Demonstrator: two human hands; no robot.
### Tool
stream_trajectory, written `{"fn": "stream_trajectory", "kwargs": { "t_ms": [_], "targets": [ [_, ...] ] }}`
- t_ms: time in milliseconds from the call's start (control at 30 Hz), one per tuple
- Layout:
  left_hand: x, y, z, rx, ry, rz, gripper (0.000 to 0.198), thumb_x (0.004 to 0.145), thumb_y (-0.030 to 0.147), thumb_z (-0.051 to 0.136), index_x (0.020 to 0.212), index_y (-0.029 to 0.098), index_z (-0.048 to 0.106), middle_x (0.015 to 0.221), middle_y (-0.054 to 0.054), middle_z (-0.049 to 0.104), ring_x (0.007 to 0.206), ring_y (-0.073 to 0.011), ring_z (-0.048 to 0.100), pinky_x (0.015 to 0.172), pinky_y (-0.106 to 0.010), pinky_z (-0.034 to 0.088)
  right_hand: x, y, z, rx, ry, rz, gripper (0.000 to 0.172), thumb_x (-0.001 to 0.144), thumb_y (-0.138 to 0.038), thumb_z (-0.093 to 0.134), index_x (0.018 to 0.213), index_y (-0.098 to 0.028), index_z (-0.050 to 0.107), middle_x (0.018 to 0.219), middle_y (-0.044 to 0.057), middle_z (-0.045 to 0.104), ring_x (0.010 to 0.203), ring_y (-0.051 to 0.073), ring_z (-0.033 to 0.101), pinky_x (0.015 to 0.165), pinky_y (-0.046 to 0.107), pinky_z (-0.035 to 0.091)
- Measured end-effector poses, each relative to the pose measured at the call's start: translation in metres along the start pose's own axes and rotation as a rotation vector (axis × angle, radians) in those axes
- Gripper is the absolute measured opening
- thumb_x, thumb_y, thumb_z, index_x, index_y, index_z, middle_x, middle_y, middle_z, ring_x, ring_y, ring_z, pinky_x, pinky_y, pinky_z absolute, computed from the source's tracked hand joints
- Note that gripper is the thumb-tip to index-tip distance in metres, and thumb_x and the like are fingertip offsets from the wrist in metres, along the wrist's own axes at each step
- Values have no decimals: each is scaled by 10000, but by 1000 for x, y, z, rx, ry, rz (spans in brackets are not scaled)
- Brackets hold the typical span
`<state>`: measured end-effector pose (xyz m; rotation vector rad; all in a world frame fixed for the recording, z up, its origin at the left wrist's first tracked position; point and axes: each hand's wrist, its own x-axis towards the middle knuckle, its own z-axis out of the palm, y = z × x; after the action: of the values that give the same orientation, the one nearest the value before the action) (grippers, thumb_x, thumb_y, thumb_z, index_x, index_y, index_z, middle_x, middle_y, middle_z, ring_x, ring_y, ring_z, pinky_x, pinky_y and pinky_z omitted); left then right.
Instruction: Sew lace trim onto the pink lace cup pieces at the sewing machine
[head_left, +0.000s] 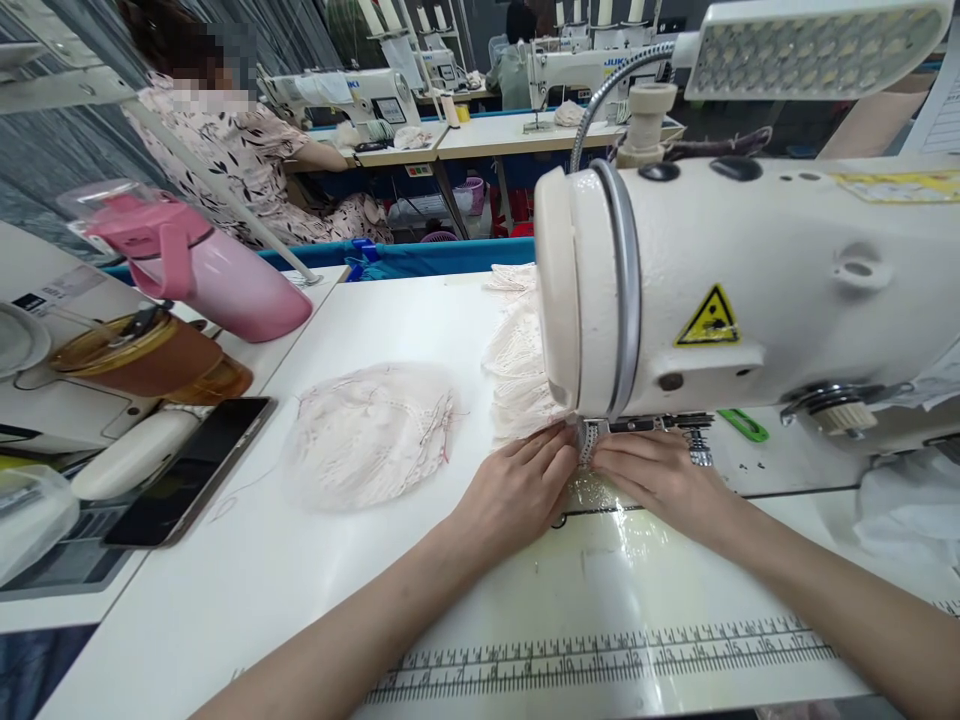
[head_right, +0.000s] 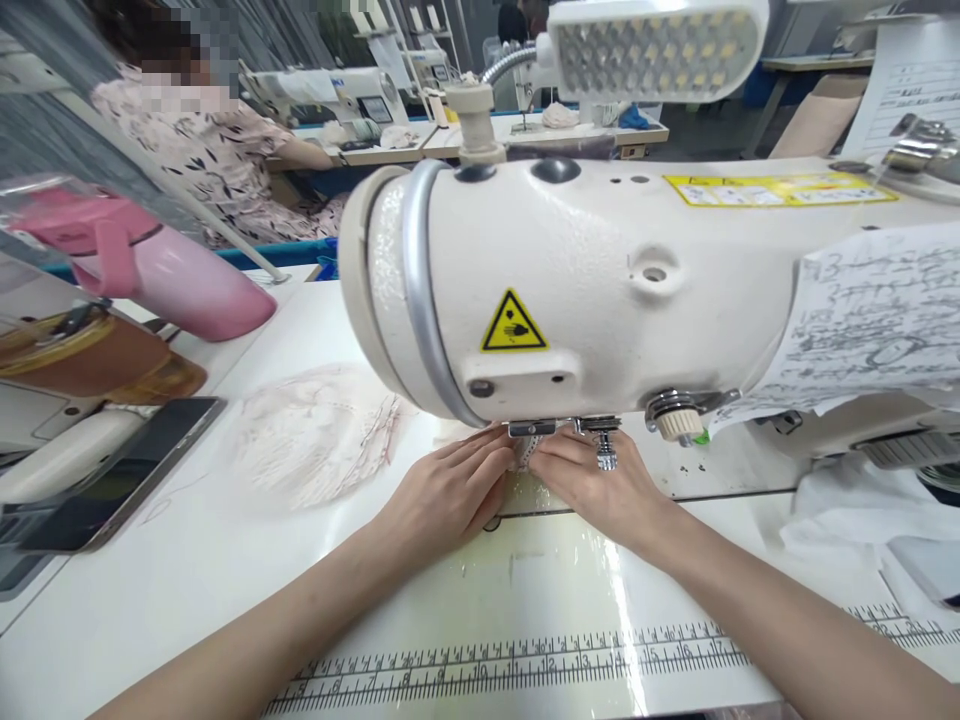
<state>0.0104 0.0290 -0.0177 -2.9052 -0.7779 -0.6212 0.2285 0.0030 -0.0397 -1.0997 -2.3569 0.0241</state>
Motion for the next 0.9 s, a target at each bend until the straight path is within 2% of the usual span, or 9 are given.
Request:
{"fn": "stream_trajectory", "kwargs": {
  "t_ms": [200, 333, 467, 567, 700, 767, 900],
  "targets": [
    [0, 1, 1, 42, -22, 20, 308, 923, 151, 409, 1191, 64, 534, 1207, -155, 632, 1146, -246, 595, 989, -412, 509, 6, -3, -9, -63, 27, 3, 257, 933, -131, 444, 976, -227, 678, 966, 9, 711, 849, 140, 656, 758, 285, 519],
    [-2, 2, 1, 49, -28, 27, 349, 923, 190, 428, 1237, 84, 539, 1227, -141, 624, 1156, -252, 588, 986, -423, 508, 12, -6, -17, -65, 56, 17, 310, 945, -142, 405, 875, -235, 693, 850, -4, 715, 776, 138, 652, 673, 286, 491],
    [-1, 3, 1, 51, -17, 38, 351, 926, 215, 435, 1234, 108, 566, 1229, -117, 628, 1160, -251, 585, 994, -430, 499, 11, -5, -15, -26, 76, 83, 301, 953, -202, 407, 910, -255, 700, 846, 1, 715, 784, 153, 650, 666, 297, 501],
    [0, 3, 2, 60, -9, 50, 352, 928, 226, 438, 1230, 109, 575, 1238, -107, 625, 1153, -253, 589, 989, -431, 504, 8, -4, -14, 18, 62, 174, 261, 940, -234, 448, 999, -304, 692, 904, -5, 717, 805, 161, 653, 726, 319, 533],
    [1, 3, 2, 65, 3, 44, 341, 929, 227, 443, 1209, 101, 591, 1222, -110, 634, 1138, -254, 598, 981, -425, 509, 4, -2, -13, 67, 34, 214, 275, 934, -265, 456, 1086, -366, 662, 994, -16, 707, 880, 176, 658, 799, 357, 551],
    [1, 3, 2, 68, -5, 37, 335, 933, 232, 439, 1204, 108, 594, 1215, -106, 638, 1144, -253, 594, 978, -425, 509, 2, 0, -9, 65, 35, 239, 272, 936, -277, 454, 1064, -379, 671, 1009, -13, 702, 908, 187, 656, 812, 376, 552],
    [2, 1, 4, 58, -23, 25, 342, 935, 246, 431, 1204, 114, 597, 1212, -105, 639, 1154, -253, 587, 987, -426, 500, -3, 5, 4, 56, 127, 376, 218, 921, -353, 494, 981, -372, 703, 1050, 1, 688, 1014, 228, 630, 893, 447, 522]
  ]
}}
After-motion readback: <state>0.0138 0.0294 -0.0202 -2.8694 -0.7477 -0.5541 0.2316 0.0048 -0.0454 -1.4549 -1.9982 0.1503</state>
